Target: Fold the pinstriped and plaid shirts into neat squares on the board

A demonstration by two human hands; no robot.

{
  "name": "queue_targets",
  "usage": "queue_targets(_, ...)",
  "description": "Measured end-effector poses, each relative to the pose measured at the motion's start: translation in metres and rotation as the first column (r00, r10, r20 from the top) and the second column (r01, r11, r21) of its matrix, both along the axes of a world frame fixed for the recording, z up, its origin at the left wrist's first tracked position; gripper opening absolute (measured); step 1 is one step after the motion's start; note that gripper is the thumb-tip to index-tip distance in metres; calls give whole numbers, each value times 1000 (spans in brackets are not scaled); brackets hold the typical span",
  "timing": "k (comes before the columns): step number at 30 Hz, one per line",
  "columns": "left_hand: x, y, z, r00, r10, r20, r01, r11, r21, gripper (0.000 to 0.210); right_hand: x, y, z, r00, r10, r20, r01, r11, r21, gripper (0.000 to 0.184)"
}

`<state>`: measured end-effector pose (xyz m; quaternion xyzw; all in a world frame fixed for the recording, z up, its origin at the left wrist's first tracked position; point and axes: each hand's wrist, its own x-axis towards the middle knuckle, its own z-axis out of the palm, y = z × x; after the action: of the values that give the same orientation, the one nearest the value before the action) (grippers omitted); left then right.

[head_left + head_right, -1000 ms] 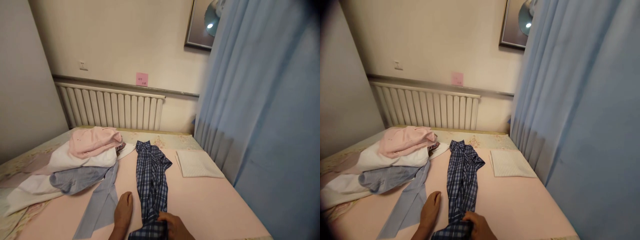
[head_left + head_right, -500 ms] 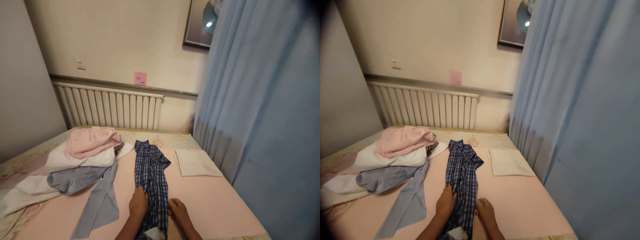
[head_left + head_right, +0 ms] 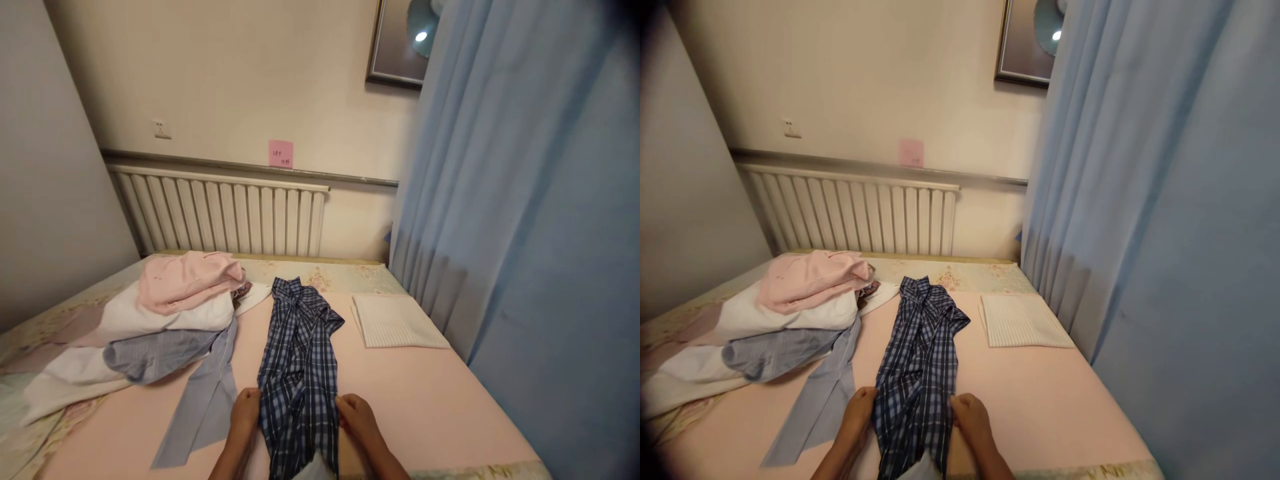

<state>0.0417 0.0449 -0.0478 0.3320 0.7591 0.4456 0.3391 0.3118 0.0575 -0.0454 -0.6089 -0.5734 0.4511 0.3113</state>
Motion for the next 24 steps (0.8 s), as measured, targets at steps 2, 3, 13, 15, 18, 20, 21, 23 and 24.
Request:
queue_targets(2,5,-4,1,995,-4,95,2,1000,21,31,-1,0,0,999,8,38,-9,1000,11,31)
queue_targets(3,9,-5,3,992,-12,129,8,1000,31,34,-1,0,1,998,11,59,-12,1000,17,28)
queue_targets(13,41,-34,20,518,-225,825,303,951,69,31,-8,-3,4,999,-14,50,14,1000,2,11)
queue_targets(15,38,-36,18,623,-234,746,293,955,54,25,-5,-1,3,999,-38,5,38,999,-9,10)
queue_targets(18,26,-32,14,871,-214,442,236,972,5,19,2,2,0,992,-98,-82,94,994,-54,6)
queue_targets(20,13,-30,12,950,-173,258,185,983,-20,21,6,4,-4,978,-155,-141,146,987,-67,6)
queue_targets(21,5,-30,12,969,-149,197,157,987,-28,21,8,5,-6,968,-184,-169,175,982,-66,7)
queue_targets(23,-9,-32,12,991,-103,89,107,993,-48,22,13,5,-10,946,-238,-222,230,971,-63,11)
queue_targets(24,-15,-33,13,996,-86,34,88,995,-57,22,15,5,-11,934,-261,-244,253,965,-67,14)
